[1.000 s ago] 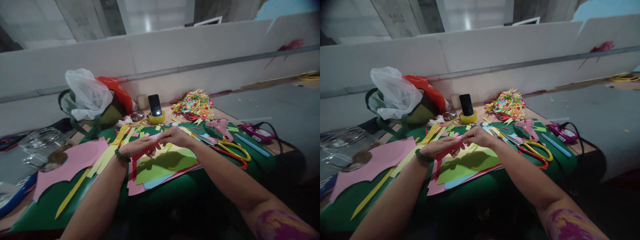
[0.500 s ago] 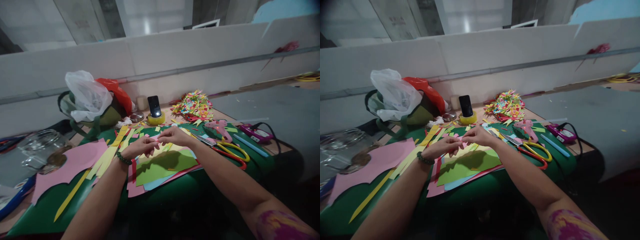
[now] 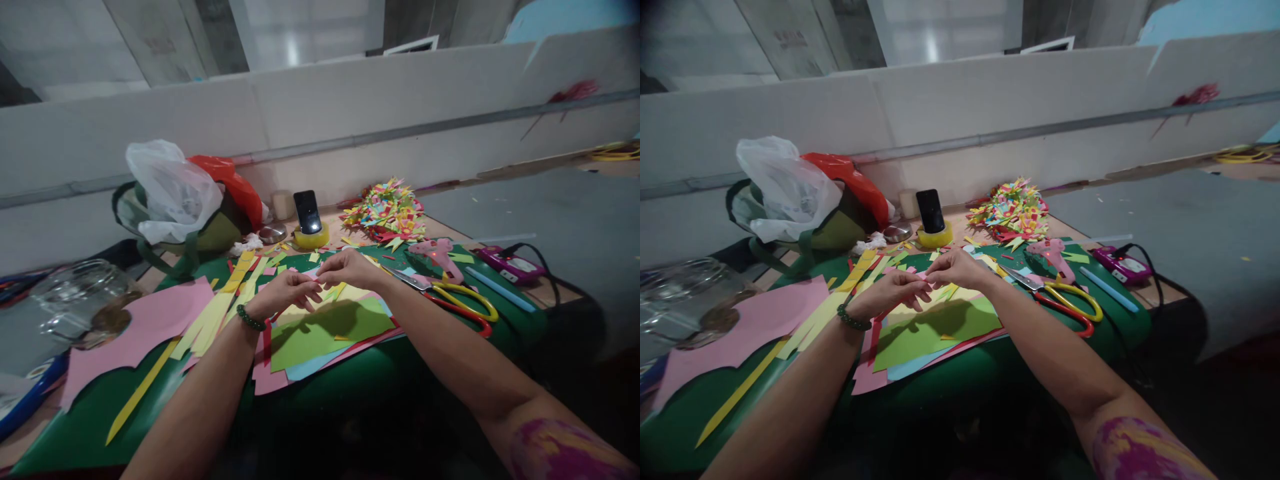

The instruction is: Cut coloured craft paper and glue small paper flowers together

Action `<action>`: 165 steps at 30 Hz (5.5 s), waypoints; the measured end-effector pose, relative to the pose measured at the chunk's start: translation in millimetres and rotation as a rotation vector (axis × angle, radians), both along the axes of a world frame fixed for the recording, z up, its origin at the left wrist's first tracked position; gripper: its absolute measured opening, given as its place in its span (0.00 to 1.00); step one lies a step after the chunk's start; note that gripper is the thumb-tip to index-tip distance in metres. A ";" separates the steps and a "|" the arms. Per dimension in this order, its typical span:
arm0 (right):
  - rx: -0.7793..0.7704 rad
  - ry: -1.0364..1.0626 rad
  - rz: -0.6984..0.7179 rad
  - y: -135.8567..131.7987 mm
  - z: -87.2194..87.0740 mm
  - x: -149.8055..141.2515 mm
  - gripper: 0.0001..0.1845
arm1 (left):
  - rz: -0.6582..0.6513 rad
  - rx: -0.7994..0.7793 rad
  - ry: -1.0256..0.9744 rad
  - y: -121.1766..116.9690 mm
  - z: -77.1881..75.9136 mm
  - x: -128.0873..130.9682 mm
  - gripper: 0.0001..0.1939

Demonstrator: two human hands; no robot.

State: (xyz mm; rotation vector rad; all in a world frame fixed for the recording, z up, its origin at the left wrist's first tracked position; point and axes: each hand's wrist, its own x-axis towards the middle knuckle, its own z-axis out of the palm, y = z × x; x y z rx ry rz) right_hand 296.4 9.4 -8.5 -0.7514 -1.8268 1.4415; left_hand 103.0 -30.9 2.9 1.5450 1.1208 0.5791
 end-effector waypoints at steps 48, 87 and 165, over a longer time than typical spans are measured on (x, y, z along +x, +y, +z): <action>-0.161 -0.077 0.054 6.4 -1.5 6.0 0.16 | -0.005 -0.081 0.074 -0.2 2.6 -5.8 0.26; -0.216 -0.177 0.053 9.7 -2.0 11.2 0.22 | -0.045 -0.228 0.022 3.3 -2.7 -10.1 0.26; -0.218 -0.196 0.004 6.9 4.8 16.6 0.22 | 0.075 -0.190 0.081 3.0 8.2 -21.2 0.20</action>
